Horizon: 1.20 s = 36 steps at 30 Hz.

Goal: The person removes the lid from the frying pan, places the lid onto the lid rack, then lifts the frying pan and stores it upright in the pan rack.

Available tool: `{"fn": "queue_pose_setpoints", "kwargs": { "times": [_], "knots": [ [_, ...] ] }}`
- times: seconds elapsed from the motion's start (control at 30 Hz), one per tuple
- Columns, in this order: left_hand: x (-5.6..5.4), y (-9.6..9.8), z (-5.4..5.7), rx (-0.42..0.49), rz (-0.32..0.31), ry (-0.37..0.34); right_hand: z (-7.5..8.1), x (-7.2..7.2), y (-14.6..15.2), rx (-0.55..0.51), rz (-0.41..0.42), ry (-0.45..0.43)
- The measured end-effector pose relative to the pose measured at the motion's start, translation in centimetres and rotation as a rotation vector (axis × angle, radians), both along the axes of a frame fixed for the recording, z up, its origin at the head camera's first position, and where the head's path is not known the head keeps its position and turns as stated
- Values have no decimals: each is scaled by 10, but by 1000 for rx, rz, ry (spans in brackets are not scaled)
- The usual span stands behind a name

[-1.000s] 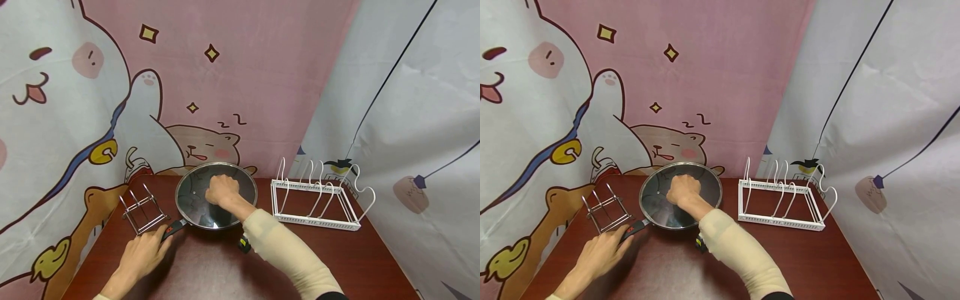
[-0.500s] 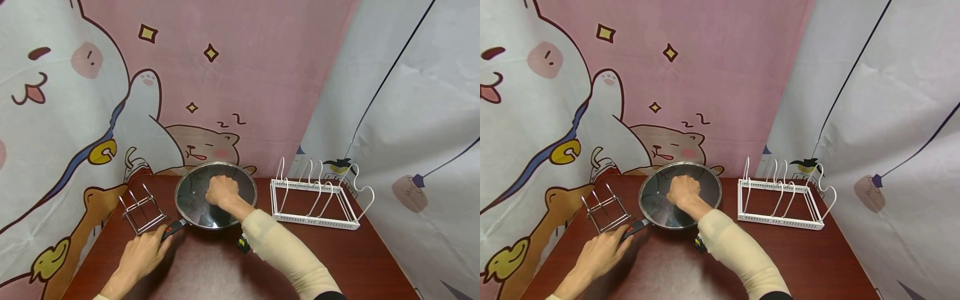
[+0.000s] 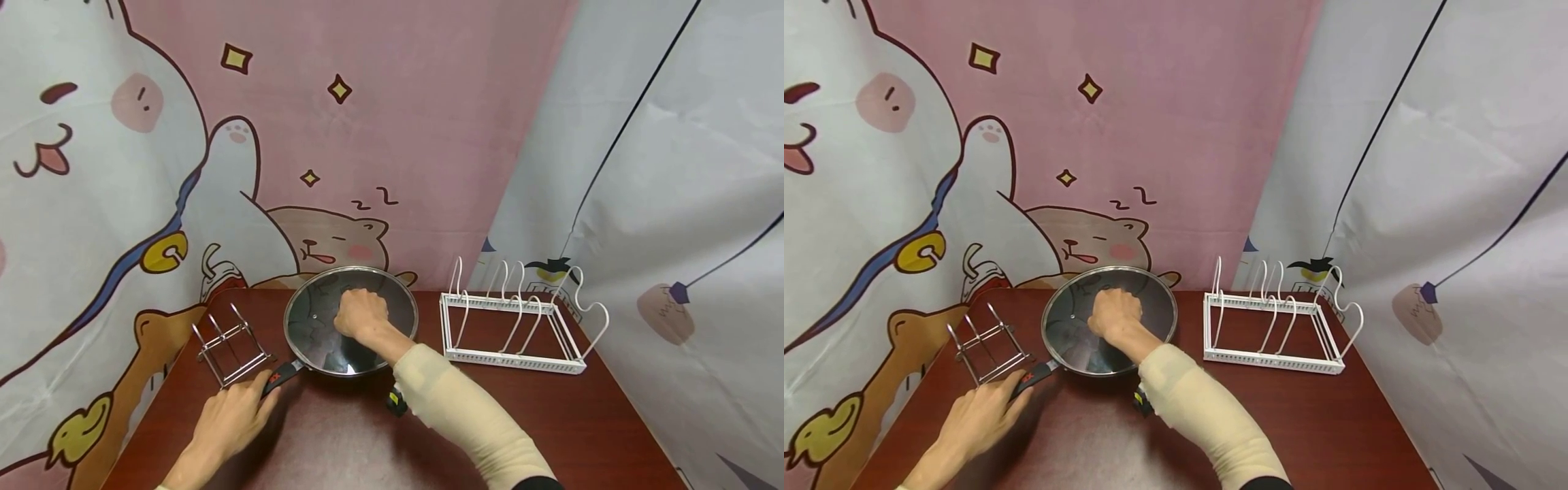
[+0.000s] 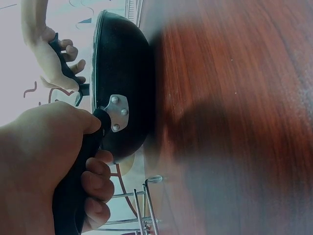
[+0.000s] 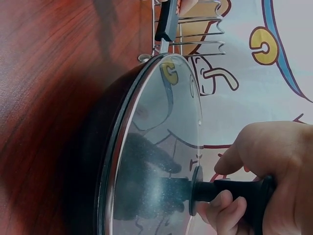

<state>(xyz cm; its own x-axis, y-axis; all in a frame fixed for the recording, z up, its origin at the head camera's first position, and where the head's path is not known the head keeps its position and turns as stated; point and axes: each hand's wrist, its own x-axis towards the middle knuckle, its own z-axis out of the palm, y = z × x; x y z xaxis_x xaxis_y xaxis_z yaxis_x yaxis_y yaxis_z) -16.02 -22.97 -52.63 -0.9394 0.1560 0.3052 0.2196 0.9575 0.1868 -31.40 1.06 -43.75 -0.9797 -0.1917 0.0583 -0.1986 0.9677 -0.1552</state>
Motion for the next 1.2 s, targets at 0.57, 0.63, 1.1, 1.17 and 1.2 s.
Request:
{"fn": "queue_pose_setpoints", "kwargs": {
  "times": [0.57, 0.63, 1.1, 1.17, 1.2],
  "knots": [
    [4, 0, -3, 2, 12, -40, -3, 1, 3, -72, -7, -11],
    [3, 0, -4, 0, 10, -35, -3, 2, 3, -74, -8, -5],
    [2, 0, -3, -5, 5, -30, -4, -2, 5, -120, -12, 7],
    [1, 0, -3, -5, 7, -30, -3, -1, 6, -124, -7, 10],
    [1, 0, -2, -6, 8, -29, -2, -1, 6, -127, -5, 12]
  ]
}}
